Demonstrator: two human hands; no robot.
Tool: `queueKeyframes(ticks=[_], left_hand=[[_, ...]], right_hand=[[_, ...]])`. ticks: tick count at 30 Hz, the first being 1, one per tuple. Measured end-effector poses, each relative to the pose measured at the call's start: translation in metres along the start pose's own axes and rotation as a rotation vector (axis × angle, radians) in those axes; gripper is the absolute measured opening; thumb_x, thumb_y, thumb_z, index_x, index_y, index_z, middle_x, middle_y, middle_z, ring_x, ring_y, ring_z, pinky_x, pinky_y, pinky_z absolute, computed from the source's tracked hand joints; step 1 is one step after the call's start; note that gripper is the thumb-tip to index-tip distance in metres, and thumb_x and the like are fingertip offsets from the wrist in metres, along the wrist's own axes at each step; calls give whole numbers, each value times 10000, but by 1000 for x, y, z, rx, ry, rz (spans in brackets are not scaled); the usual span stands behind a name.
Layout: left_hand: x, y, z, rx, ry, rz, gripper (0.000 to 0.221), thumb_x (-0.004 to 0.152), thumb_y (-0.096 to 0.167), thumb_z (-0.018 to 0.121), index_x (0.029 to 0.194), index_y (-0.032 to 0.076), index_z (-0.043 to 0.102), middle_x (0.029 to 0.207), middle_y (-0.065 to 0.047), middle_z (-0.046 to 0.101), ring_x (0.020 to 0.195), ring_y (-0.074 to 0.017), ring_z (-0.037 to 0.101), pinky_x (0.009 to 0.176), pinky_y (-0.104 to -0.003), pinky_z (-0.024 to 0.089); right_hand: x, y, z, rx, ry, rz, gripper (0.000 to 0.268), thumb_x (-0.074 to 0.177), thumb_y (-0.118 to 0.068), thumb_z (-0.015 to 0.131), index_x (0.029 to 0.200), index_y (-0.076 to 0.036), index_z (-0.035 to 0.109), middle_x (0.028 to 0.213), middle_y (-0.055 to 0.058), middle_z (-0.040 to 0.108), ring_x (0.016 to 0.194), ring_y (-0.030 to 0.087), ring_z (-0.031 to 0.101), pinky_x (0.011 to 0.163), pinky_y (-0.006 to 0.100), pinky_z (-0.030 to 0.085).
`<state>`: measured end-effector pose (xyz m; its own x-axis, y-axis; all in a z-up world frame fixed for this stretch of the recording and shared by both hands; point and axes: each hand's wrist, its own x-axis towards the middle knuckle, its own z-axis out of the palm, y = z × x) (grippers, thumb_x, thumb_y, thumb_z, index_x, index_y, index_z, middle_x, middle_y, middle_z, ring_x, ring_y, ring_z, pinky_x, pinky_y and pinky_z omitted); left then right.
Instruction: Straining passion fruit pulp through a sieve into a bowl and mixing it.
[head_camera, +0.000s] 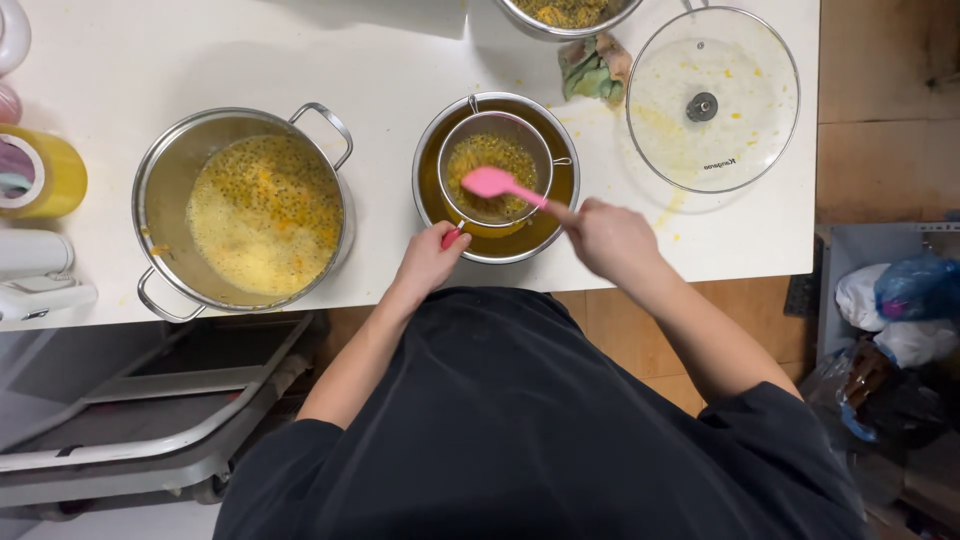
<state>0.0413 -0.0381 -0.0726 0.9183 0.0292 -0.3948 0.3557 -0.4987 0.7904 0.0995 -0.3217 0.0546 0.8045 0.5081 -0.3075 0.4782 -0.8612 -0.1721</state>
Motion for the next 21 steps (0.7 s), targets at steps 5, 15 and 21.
queueKeyframes(ticks=[5, 15, 21], left_hand=[[4, -3, -1, -33, 28, 69, 336, 919, 354, 682, 987, 25, 699, 786, -175, 707, 735, -322, 699, 697, -418, 530], [3, 3, 0, 7, 12, 45, 338, 932, 353, 676, 968, 16, 682, 801, -195, 699, 758, -363, 686, 702, -437, 521], [11, 2, 2, -8, 0, -13, 340, 936, 351, 676, 942, 11, 678, 770, -186, 693, 732, -340, 685, 694, -425, 518]], right_hand=[[-3, 5, -6, -56, -71, 22, 473, 954, -269, 576, 1414, -375, 603, 800, 114, 652, 696, 323, 680, 595, 473, 555], [-37, 16, -28, 148, 107, 82, 390, 968, -259, 623, 1353, -281, 674, 791, 137, 671, 746, 357, 664, 664, 487, 528], [-73, 23, -30, 323, 122, 162, 382, 957, -231, 650, 1337, -250, 685, 829, 137, 696, 740, 357, 663, 667, 473, 524]])
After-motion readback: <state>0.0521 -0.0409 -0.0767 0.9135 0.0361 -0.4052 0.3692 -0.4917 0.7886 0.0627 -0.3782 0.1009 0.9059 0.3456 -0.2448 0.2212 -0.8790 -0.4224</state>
